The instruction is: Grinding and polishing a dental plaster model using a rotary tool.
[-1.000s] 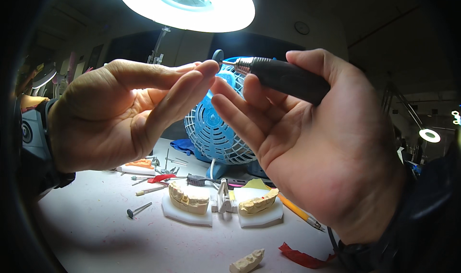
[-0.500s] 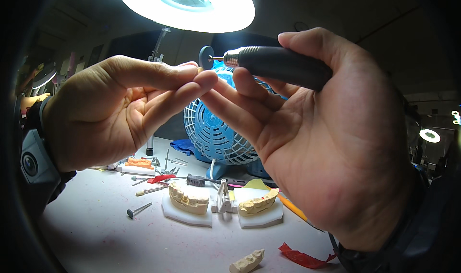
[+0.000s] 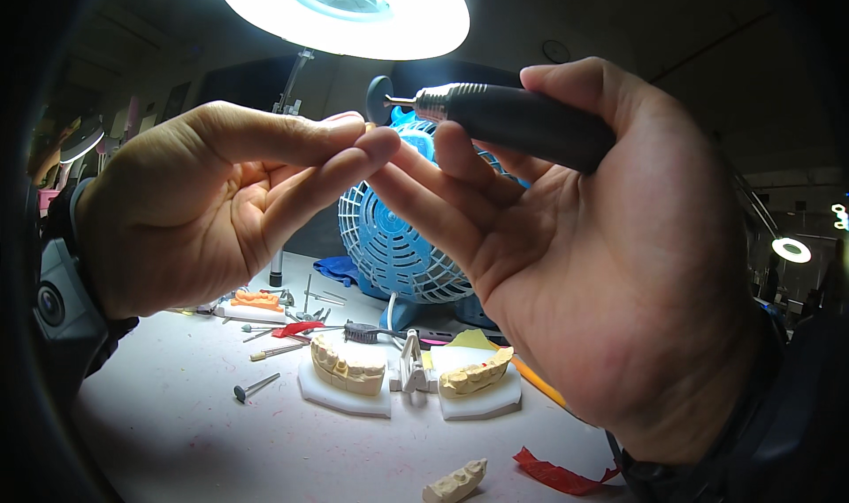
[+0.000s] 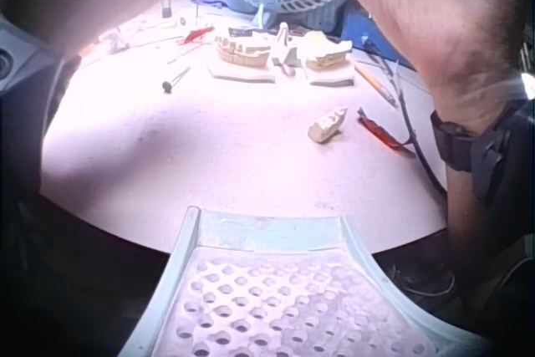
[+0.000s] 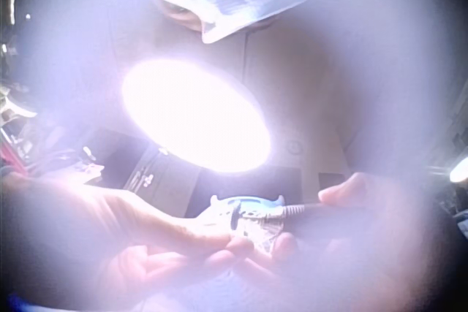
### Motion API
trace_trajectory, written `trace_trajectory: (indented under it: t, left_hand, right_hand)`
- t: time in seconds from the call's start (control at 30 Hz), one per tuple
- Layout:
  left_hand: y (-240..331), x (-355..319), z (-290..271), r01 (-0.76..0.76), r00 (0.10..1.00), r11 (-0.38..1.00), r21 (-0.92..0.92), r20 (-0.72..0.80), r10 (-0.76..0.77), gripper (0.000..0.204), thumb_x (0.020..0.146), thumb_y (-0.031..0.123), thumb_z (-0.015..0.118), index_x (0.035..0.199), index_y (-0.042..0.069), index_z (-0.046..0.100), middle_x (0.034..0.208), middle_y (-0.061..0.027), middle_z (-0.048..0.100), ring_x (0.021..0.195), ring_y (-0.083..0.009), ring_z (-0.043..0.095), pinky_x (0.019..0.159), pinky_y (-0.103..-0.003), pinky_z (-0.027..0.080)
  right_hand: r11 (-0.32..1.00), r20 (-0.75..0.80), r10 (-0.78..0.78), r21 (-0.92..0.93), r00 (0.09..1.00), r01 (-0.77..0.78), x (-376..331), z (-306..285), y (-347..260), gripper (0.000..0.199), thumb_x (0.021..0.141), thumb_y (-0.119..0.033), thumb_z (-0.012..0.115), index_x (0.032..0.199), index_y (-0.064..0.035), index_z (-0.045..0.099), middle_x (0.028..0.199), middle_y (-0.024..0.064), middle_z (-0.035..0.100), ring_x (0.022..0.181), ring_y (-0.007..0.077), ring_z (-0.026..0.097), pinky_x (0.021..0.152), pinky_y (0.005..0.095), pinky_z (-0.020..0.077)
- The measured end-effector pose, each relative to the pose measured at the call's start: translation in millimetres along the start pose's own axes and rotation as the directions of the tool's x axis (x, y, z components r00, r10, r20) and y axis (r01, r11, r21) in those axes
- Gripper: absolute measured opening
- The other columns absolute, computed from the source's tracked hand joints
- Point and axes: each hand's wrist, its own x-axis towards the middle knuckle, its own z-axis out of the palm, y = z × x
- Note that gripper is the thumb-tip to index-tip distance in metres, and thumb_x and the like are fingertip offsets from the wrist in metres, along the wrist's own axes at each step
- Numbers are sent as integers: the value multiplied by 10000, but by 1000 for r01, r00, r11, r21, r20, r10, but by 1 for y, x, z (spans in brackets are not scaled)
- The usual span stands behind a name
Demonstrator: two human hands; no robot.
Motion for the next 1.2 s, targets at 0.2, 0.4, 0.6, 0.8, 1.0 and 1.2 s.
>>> trace_trajectory:
  t: [0.2,0.4,0.6,0.8,1.0,1.2]
  left_hand:
    - [4,12,-14,32,991,999,-20,128,-29,287,968,-84,629,1200,-196,502,1205,-262,595,1143,-295,708,977,-267,640]
    - [1,13,-17,-7,986,1000,2,165,7,291,965,-86,631,1206,-189,503,1207,-264,600,1140,-296,710,974,-269,640]
    - [6,8,-9,74,993,997,-38,92,-70,302,962,-92,630,1216,-184,495,1202,-262,605,1140,-299,711,969,-279,645]
    - [8,5,-5,154,987,980,-126,59,-147,300,970,-84,621,1248,-133,518,1212,-266,625,1141,-303,713,956,-286,649]
    - [11,4,-3,305,949,927,-218,154,-276,228,1007,-44,588,1224,-112,576,1201,-256,682,1122,-275,727,929,-279,657]
    - [14,3,1,452,884,791,-412,88,-459,189,1049,6,541,1181,-113,606,1150,-212,722,1100,-247,736,952,-269,646]
  right_hand:
    - [997,74,-69,23,995,68,12,-10,3,306,985,-239,601,908,57,588,840,160,657,923,250,734,1079,494,570]
    - [994,-105,-104,15,989,107,4,-6,4,315,984,-241,602,911,65,597,835,164,663,904,248,735,1074,492,573]
    - [985,-39,-156,-84,987,152,5,-4,6,342,984,-243,608,949,96,583,857,159,660,912,251,731,1073,483,575]
    - [979,-128,-154,-152,980,134,6,9,9,418,984,-242,649,1115,131,514,930,145,637,977,235,714,1094,460,559]
    - [994,-89,-59,-92,994,51,3,12,6,479,986,-243,667,1185,150,478,995,137,606,1022,225,700,1131,454,530]
    - [989,-156,85,135,984,-64,4,-2,3,451,1005,-235,624,1204,140,472,976,131,610,1010,243,708,1140,450,525]
